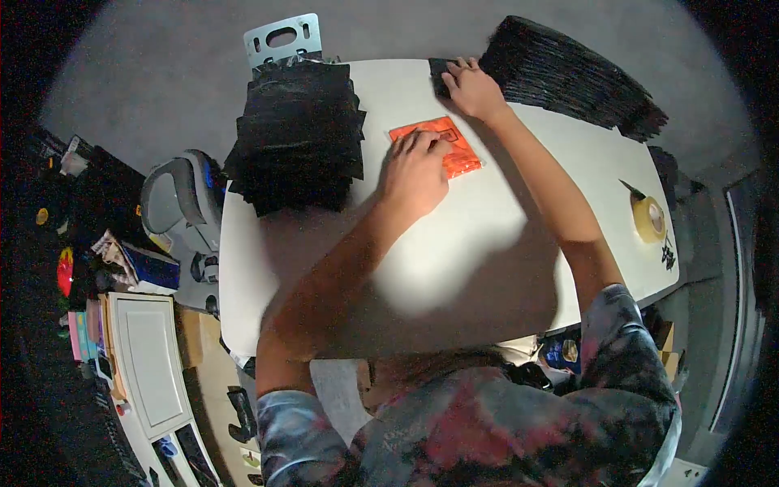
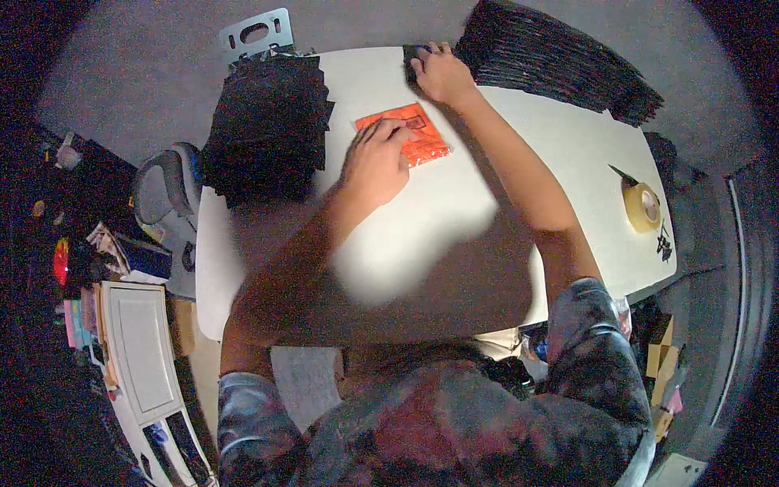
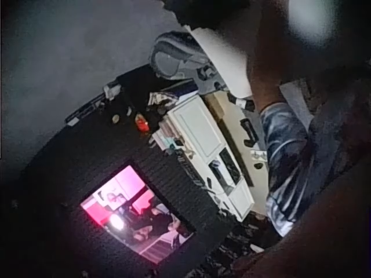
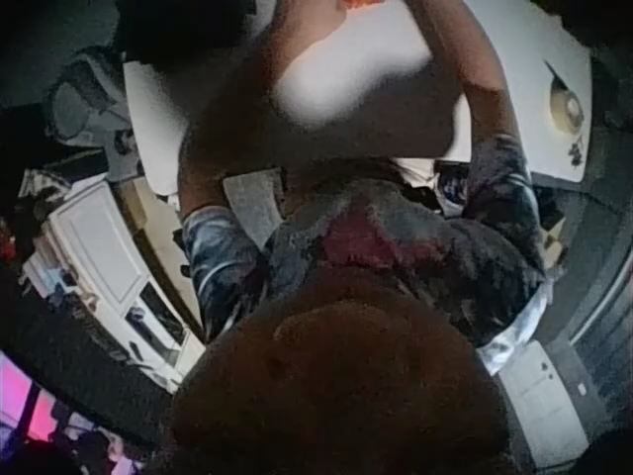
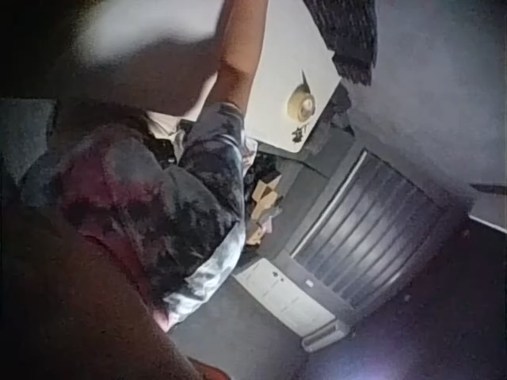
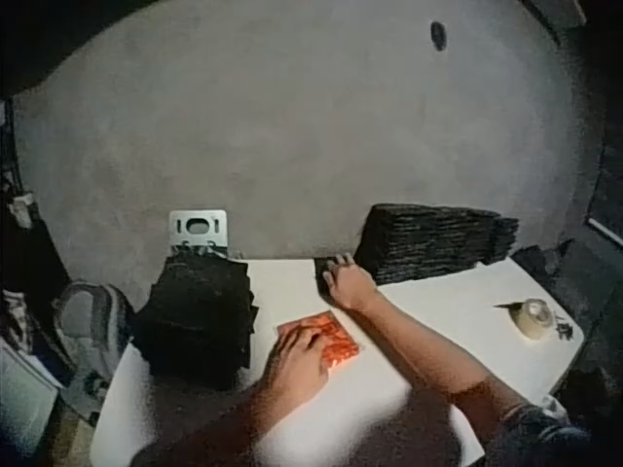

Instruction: Placing orange packages into black mailer bags and sealing them with tape.

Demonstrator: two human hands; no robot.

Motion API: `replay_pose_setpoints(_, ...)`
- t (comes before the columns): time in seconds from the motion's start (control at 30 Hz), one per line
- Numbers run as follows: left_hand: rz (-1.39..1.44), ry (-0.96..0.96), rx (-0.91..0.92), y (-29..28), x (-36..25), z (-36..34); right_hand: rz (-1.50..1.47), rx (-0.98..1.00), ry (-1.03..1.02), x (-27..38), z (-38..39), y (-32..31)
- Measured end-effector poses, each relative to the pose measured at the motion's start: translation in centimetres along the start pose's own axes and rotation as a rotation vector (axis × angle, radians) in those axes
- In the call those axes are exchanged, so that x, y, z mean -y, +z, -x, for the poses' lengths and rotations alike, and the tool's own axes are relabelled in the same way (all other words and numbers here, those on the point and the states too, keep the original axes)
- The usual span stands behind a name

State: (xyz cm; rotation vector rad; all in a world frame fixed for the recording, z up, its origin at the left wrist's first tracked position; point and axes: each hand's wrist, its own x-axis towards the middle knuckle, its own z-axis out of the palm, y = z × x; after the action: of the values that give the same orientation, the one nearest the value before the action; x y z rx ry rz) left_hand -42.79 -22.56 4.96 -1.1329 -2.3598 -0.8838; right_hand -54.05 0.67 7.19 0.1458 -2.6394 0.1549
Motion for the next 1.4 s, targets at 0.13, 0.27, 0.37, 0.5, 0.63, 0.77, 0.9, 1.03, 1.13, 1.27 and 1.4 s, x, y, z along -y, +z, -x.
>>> replay_pose_setpoints(0.13, 0.006, -0.003, 0.005, 0.5, 0.1, -0.1, 0.109, 0.255, 0.199, -0.3, -1.0, 3.0)
replay_pose_setpoints(0.27, 0.032, 0.024, 0.002, 0.1, -0.7, -0.7, 0.178, 0.294, 0.237, -1.3, -0.8, 3.1)
replay_pose_setpoints(0.37, 0.047, 0.005, -0.01, 0.1, -0.9, -0.6, 0.164, 0.313, 0.244, -1.1, -0.7, 2.9)
replay_pose_setpoints(0.5, 0.04, -0.004, 0.002, 0.1, -0.8, -0.5, 0.135, 0.358, 0.259, -1.1, -0.9, 2.6)
replay_pose_setpoints(0.63, 0.057, 0.034, -0.027, -0.1, -0.5, -0.5, 0.143, 0.326, 0.235, -0.8, -1.0, 2.5)
replay_pose_setpoints(0.77, 0.034, 0.024, -0.024, -0.3, -0.3, -0.1, 0.138, 0.318, 0.225, 0.2, -0.8, 3.1)
replay_pose_setpoints(0.9, 0.068, 0.057, -0.009, 0.0, -0.3, -0.5, 0.071, 0.03, 0.218, -1.1, 0.1, 2.9)
replay_pose_setpoints(1.03, 0.068, 0.004, 0.027, 0.0, -0.2, -0.3, -0.21, -0.268, -0.058, -0.8, 1.9, 0.8)
replay_pose_setpoints(1.13, 0.074, -0.005, 0.04, 0.4, -0.2, 0.0, -0.528, -0.131, -0.125, -0.6, 5.4, -0.5)
replay_pose_setpoints(1.27, 0.319, -0.064, 0.043, 0.3, -0.6, -0.3, -0.509, 0.177, -0.21, 1.3, 11.3, -5.6)
replay_pose_setpoints(1.4, 0.265, 0.096, 0.033, -0.5, -1.9, -1.0, -0.485, 0.306, -0.156, -2.9, 15.0, -8.5)
